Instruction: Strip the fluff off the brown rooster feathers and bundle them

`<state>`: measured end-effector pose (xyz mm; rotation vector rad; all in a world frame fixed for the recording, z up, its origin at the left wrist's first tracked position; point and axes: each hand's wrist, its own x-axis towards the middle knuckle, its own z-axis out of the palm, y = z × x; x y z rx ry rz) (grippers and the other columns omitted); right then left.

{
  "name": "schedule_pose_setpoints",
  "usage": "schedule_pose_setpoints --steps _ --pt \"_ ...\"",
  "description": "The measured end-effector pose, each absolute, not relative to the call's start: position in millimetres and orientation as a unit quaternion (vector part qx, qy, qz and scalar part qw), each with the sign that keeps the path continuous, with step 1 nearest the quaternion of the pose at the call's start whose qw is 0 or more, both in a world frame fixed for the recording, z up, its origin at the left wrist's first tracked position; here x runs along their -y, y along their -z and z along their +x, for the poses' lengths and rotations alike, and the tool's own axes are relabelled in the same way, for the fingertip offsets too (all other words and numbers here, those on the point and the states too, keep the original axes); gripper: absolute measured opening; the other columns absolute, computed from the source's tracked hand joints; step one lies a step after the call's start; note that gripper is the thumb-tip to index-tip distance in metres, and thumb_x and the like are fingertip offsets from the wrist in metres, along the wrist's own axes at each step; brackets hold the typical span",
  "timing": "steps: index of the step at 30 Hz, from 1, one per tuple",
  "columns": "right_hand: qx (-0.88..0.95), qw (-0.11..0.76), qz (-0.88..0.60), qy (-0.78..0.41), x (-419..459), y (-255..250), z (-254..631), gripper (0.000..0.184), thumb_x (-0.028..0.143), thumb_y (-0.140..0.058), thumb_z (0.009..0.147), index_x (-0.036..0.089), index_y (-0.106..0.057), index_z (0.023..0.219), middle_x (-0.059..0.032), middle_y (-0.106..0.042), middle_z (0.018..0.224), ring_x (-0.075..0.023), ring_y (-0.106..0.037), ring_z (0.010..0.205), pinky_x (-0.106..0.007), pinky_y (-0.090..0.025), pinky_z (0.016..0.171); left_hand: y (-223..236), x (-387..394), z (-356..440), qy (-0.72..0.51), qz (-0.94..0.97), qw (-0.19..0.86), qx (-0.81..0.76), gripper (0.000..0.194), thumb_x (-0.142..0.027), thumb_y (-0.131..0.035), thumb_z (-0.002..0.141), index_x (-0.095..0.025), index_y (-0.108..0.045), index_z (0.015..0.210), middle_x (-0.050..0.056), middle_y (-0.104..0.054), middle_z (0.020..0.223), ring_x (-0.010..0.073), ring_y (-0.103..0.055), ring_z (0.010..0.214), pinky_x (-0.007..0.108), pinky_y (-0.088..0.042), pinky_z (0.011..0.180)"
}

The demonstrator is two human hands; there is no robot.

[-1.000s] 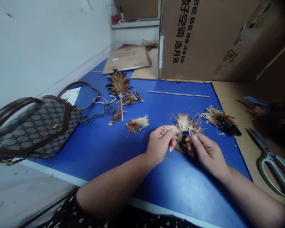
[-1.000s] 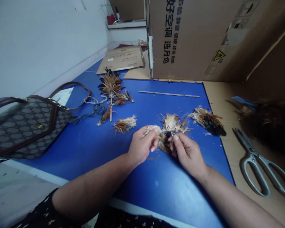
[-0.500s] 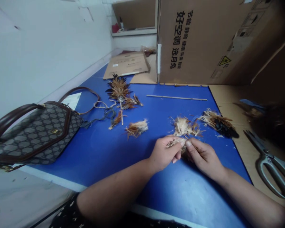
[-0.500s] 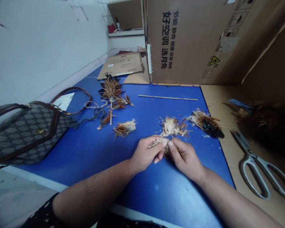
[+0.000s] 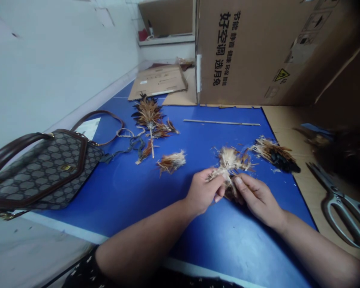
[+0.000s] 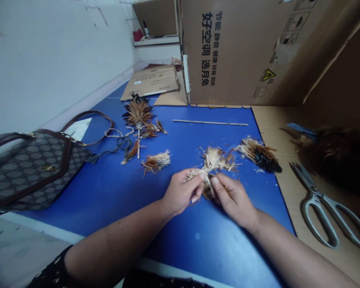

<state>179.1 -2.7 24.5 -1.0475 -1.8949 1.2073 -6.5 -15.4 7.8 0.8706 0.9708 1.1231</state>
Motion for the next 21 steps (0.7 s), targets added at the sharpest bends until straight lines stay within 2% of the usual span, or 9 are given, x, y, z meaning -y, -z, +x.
schedule_pose_setpoints --steps 6,14,21 --pt "0.731 0.312 -0.371 -0.480 2.4 -23.9 180.4 0.046 0.048 -0.045 0.112 0.020 -0.063 0.080 0.0015 -0.055 0.065 -0.0122 -0.050 0.057 -0.026 -0.043 0.058 -8.7 16.8 -6.5 -0.483 0.414 0.648 -0.420 0.031 -0.043 -0.073 0.093 -0.016 -0.062 0.084 -0.004 -0.057 0.055 0.0066 -0.044 0.041 0.021 -0.032 0.040" --pt "0.730 0.285 -0.358 -0.507 1.9 -22.0 183.6 0.044 0.043 -0.044 0.114 0.019 -0.070 0.088 0.0017 -0.054 0.068 -0.0119 -0.049 0.061 -0.025 -0.043 0.062 -9.6 16.0 -6.2 -0.484 0.398 0.659 -0.417 0.027 -0.040 -0.072 0.092 -0.016 -0.063 0.085 -0.004 -0.056 0.054 0.0063 -0.042 0.040 0.020 -0.031 0.039" --pt "0.765 0.268 -0.294 -0.506 -1.4 -29.1 179.1 0.041 0.036 -0.042 0.114 0.018 -0.076 0.099 -0.0004 -0.064 0.076 -0.0120 -0.054 0.065 -0.025 -0.046 0.067 -13.5 16.3 -7.0 -0.476 0.414 0.664 -0.400 0.029 -0.041 -0.073 0.094 -0.014 -0.065 0.085 -0.004 -0.056 0.054 0.0062 -0.043 0.041 0.020 -0.033 0.041"
